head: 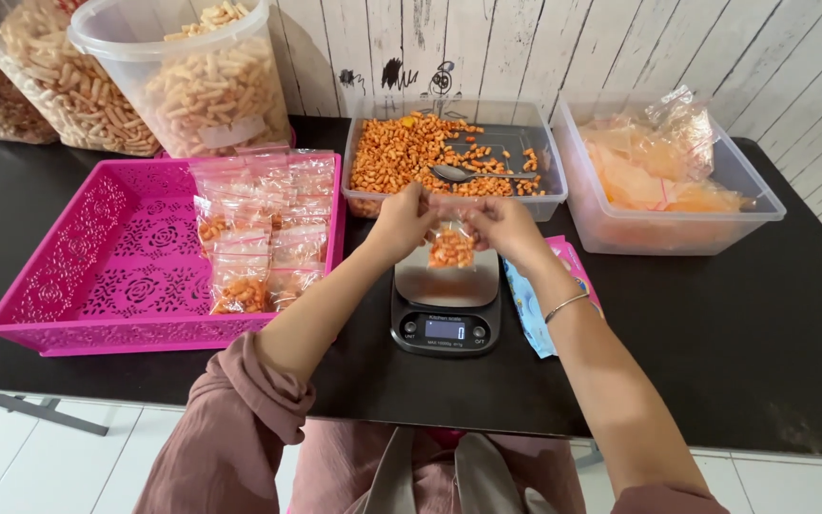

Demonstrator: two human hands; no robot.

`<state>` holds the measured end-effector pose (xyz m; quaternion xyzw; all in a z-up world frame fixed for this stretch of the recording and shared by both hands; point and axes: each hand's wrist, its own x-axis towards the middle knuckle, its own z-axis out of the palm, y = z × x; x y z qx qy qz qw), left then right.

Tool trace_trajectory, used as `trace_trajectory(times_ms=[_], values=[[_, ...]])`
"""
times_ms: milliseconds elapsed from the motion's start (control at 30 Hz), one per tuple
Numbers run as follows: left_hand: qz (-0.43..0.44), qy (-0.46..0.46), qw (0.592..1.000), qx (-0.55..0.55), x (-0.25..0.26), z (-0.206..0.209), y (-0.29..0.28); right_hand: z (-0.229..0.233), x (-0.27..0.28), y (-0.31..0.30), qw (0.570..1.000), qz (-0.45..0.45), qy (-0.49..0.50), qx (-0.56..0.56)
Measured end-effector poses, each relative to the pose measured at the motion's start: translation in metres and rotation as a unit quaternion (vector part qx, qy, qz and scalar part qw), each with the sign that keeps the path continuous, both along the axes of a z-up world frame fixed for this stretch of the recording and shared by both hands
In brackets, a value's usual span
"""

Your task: The person is portioning small orange snacks into plastic bags using a spoon, weighing them on a digital scale, and organizing the filled bags into a pink basket.

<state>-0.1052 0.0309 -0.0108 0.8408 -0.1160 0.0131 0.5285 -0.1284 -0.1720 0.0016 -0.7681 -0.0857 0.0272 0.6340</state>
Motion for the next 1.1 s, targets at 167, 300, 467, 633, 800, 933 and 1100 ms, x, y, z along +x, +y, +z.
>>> trace_trajectory(times_ms=[167, 300, 467, 633, 800, 933, 1100], values=[[0.003, -0.033, 0.995, 0.092, 0.004, -0.017, 0.005, -0.019, 0.008, -0.001, 0.996, -0.023, -0.026, -0.086], [0.066, -0.093, 0.964, 0.241, -0.001, -0.017, 0.011, -0.034, 0.029, -0.014, 0.952, -0.067, -0.119, -0.274], [0.086, -0.107, 0.971, 0.195, -0.014, 0.005, 0.014, -0.026, 0.031, -0.023, 0.947, -0.096, -0.107, -0.288], [0.093, -0.126, 0.971, 0.181, -0.022, 0.012, 0.015, -0.03, 0.036, -0.027, 0.935, -0.118, -0.094, -0.322], [0.104, -0.115, 0.973, 0.171, -0.024, 0.019, 0.015, -0.011, 0.019, -0.022, 0.938, -0.102, -0.088, -0.321], [0.104, -0.114, 0.972, 0.18, -0.021, 0.015, 0.015, -0.01, 0.02, -0.024, 0.938, -0.091, -0.085, -0.322], [0.116, -0.108, 0.971, 0.178, -0.02, 0.013, 0.014, -0.009, 0.016, -0.025, 0.948, -0.08, -0.075, -0.297]])
